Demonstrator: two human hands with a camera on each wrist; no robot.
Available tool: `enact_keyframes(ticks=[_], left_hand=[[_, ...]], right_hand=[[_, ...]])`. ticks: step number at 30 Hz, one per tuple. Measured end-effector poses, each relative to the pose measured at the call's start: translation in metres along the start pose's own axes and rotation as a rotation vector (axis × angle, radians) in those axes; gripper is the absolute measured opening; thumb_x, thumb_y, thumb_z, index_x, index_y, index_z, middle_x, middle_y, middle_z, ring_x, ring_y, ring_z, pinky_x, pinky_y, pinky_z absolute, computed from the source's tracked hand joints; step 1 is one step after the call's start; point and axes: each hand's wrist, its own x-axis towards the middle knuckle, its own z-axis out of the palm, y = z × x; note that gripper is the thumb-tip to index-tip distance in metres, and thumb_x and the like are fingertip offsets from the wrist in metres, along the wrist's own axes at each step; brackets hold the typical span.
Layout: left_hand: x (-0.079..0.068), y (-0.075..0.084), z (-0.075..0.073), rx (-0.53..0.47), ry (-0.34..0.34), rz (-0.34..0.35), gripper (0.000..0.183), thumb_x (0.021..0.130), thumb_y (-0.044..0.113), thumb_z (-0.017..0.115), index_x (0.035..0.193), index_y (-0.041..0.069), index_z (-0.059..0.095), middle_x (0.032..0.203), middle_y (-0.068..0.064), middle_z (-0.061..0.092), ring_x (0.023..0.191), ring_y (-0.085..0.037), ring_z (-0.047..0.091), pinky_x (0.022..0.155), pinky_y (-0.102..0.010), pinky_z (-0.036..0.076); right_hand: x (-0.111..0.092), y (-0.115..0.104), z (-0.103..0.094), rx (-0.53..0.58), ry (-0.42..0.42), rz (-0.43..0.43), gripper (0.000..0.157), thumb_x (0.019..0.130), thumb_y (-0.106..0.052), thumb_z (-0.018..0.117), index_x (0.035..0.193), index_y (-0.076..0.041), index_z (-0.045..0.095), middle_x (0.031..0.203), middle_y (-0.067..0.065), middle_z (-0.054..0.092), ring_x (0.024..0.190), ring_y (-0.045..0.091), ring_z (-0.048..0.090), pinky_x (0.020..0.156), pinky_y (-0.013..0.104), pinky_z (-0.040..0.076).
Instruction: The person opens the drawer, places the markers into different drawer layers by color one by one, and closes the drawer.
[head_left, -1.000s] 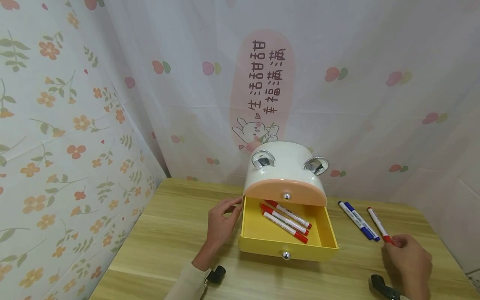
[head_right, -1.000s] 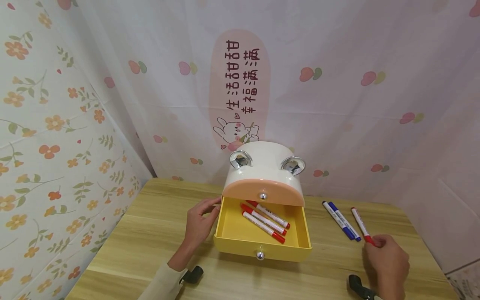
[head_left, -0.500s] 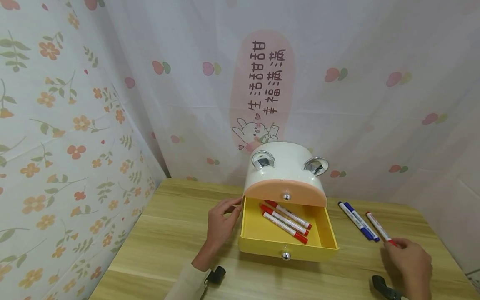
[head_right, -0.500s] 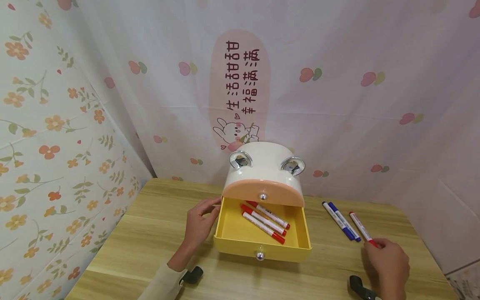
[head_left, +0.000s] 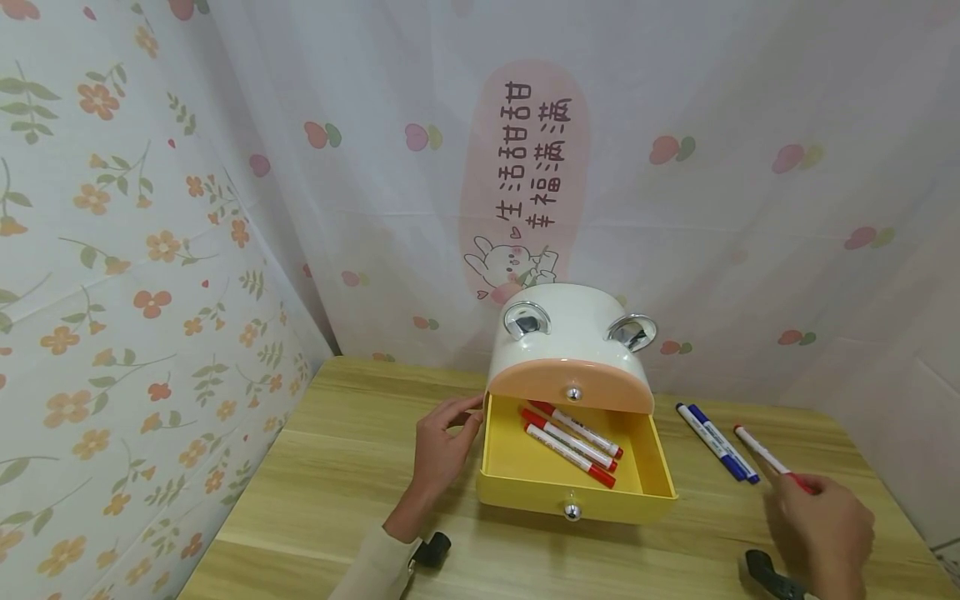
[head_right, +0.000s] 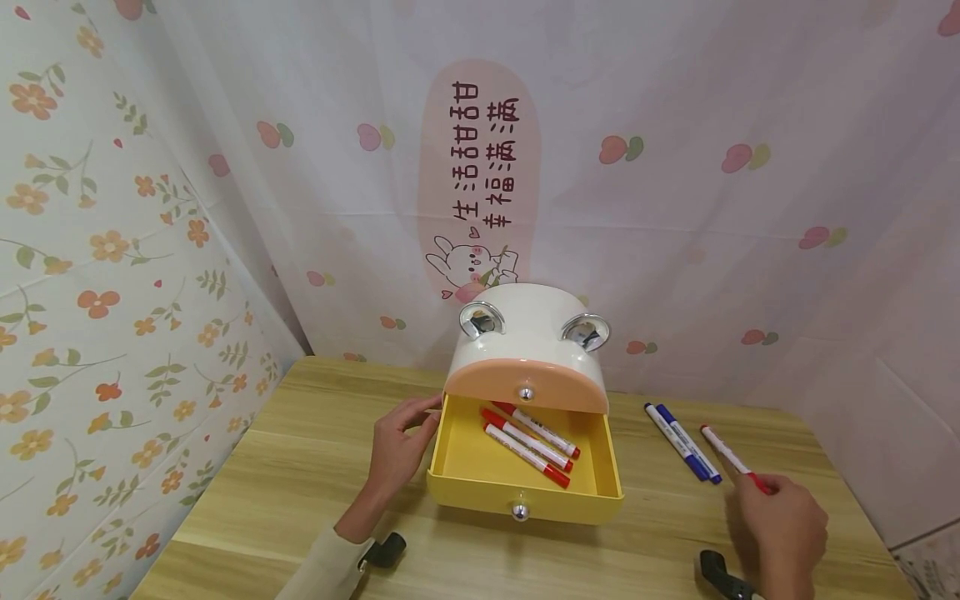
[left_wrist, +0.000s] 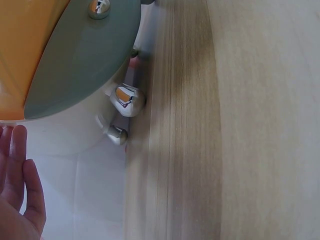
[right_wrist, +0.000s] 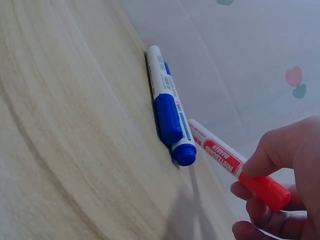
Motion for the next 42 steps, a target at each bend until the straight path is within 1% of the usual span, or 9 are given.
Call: enact_keyframes(ticks=[8,13,17,20,26,28,32,38,42], left_hand=[[0.0,0.0,0.0,-0.001,0.003,0.004,0.024,0.094,0.018,0.069,0.117,0.021,0.073,0.103,0.006,0.07,0.083,-0.019,0.07,0.072,-0.039,0.058],[0.0,-0.001,0.0,-0.006,0.005,0.001,0.023,0.094,0.02,0.069,0.116,0.02,0.074,0.104,0.005,0.07,0.083,-0.019,0.07,0.072,-0.037,0.058],[0.0,-0.001,0.001,-0.006,0.017,0.02,0.023,0.093,0.018,0.07,0.115,0.02,0.074,0.103,0.005,0.071,0.081,-0.021,0.07,0.07,-0.034,0.058],[-0.001,-0.001,0.001,-0.006,0.021,0.028,0.023,0.093,0.017,0.07,0.115,0.021,0.074,0.103,0.005,0.071,0.081,-0.022,0.07,0.07,-0.035,0.058],[0.0,0.001,0.001,-0.001,0.012,0.011,0.024,0.093,0.018,0.069,0.117,0.02,0.074,0.104,0.006,0.07,0.084,-0.016,0.07,0.071,-0.038,0.058],[0.0,0.001,0.0,0.004,0.01,0.008,0.024,0.093,0.018,0.069,0.116,0.02,0.074,0.104,0.007,0.07,0.083,-0.014,0.07,0.071,-0.038,0.058],[0.001,0.001,0.0,0.01,0.01,0.005,0.023,0.093,0.019,0.07,0.116,0.021,0.074,0.103,0.008,0.071,0.082,-0.012,0.07,0.071,-0.04,0.058],[0.0,0.0,0.001,0.016,0.013,-0.005,0.023,0.093,0.021,0.07,0.115,0.021,0.074,0.102,0.008,0.071,0.081,-0.012,0.07,0.073,-0.036,0.058],[0.0,0.0,0.001,0.014,0.013,-0.011,0.023,0.093,0.021,0.07,0.115,0.021,0.074,0.103,0.008,0.071,0.081,-0.013,0.07,0.073,-0.037,0.058]], right_hand=[[0.0,-0.005,-0.007,-0.018,0.03,-0.002,0.058,0.093,-0.042,0.052,0.123,0.007,0.059,0.113,0.032,0.06,0.098,0.046,0.051,0.066,0.046,0.037],[-0.001,-0.008,-0.012,-0.012,0.073,-0.018,0.057,0.092,-0.04,0.053,0.123,0.007,0.06,0.116,0.033,0.059,0.099,0.047,0.051,0.065,0.046,0.037],[-0.006,-0.014,-0.017,-0.008,0.119,-0.04,0.054,0.091,-0.038,0.054,0.121,0.006,0.062,0.113,0.032,0.061,0.097,0.048,0.052,0.062,0.046,0.037],[-0.01,-0.02,-0.022,0.004,0.171,-0.073,0.05,0.089,-0.035,0.055,0.117,0.006,0.065,0.108,0.031,0.063,0.095,0.05,0.054,0.061,0.049,0.038],[-0.02,-0.04,-0.034,0.024,0.245,-0.119,0.048,0.089,-0.034,0.055,0.111,0.007,0.068,0.102,0.03,0.065,0.091,0.048,0.056,0.06,0.047,0.038],[-0.023,-0.047,-0.038,0.019,0.235,-0.114,0.049,0.09,-0.035,0.053,0.112,0.007,0.067,0.103,0.029,0.065,0.09,0.046,0.056,0.061,0.044,0.036],[-0.03,-0.06,-0.045,0.04,0.243,-0.116,0.048,0.091,-0.034,0.053,0.111,0.007,0.068,0.102,0.028,0.066,0.09,0.043,0.055,0.065,0.043,0.035],[-0.044,-0.078,-0.057,0.048,0.253,-0.14,0.046,0.091,-0.032,0.054,0.11,0.007,0.068,0.105,0.028,0.064,0.093,0.041,0.054,0.069,0.044,0.035],[-0.054,-0.09,-0.065,0.037,0.242,-0.141,0.045,0.092,-0.032,0.053,0.112,0.006,0.067,0.109,0.028,0.063,0.097,0.041,0.053,0.071,0.045,0.034]])
